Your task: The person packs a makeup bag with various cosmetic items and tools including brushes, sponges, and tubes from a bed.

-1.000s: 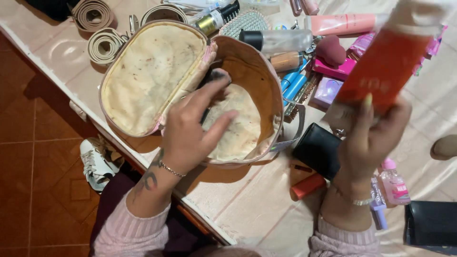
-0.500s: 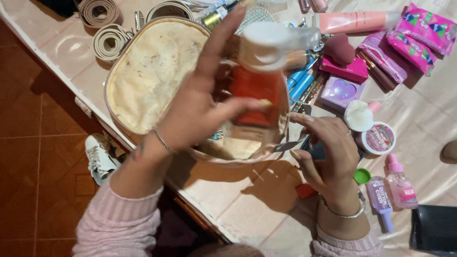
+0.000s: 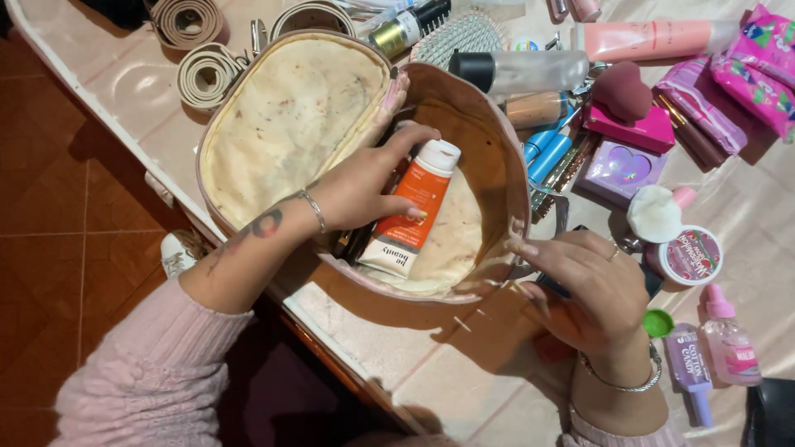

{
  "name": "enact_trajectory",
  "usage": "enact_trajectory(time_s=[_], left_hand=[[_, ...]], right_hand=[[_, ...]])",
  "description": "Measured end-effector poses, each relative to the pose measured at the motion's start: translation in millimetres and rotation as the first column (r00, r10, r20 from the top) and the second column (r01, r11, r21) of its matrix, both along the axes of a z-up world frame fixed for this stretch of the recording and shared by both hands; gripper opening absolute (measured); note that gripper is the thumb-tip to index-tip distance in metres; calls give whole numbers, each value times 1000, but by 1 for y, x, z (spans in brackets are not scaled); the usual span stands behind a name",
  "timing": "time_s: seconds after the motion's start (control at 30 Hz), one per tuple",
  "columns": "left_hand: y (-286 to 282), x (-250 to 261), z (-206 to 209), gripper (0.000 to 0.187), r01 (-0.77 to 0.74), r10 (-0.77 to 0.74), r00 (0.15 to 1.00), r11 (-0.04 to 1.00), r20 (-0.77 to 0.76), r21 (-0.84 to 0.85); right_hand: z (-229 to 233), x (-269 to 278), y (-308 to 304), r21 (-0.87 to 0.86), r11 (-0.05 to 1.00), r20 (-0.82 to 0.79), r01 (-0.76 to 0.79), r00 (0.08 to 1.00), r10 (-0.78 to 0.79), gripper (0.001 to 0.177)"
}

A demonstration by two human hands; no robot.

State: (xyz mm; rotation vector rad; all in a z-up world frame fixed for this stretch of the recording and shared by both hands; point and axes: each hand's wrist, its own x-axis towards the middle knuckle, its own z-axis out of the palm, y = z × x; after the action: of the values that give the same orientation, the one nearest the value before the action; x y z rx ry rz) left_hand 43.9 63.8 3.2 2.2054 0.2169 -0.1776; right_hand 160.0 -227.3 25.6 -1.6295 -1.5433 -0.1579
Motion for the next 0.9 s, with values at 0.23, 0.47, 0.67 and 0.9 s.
enact_trajectory(time_s=[0.23,0.47,0.67,0.9], left_hand=[[1,1,-4,75,108,-211,970,820,122,562],[-32,14,-3,93,133,-314,939,709,142,693],[-31,-1,3,111,278,-306,948,656,-90,702],[4,-85,24,108,274,-250,959,941,-134,199]], right_hand=[[2,3,1,-66,995,38,-68,997,71,37],[17,-5,8,-314,940,11,-138,989,148,50],[13,-7,8,-346,934,50,-92,992,116,31],[7,-10,11,-309,936,37,-167,982,188,25]])
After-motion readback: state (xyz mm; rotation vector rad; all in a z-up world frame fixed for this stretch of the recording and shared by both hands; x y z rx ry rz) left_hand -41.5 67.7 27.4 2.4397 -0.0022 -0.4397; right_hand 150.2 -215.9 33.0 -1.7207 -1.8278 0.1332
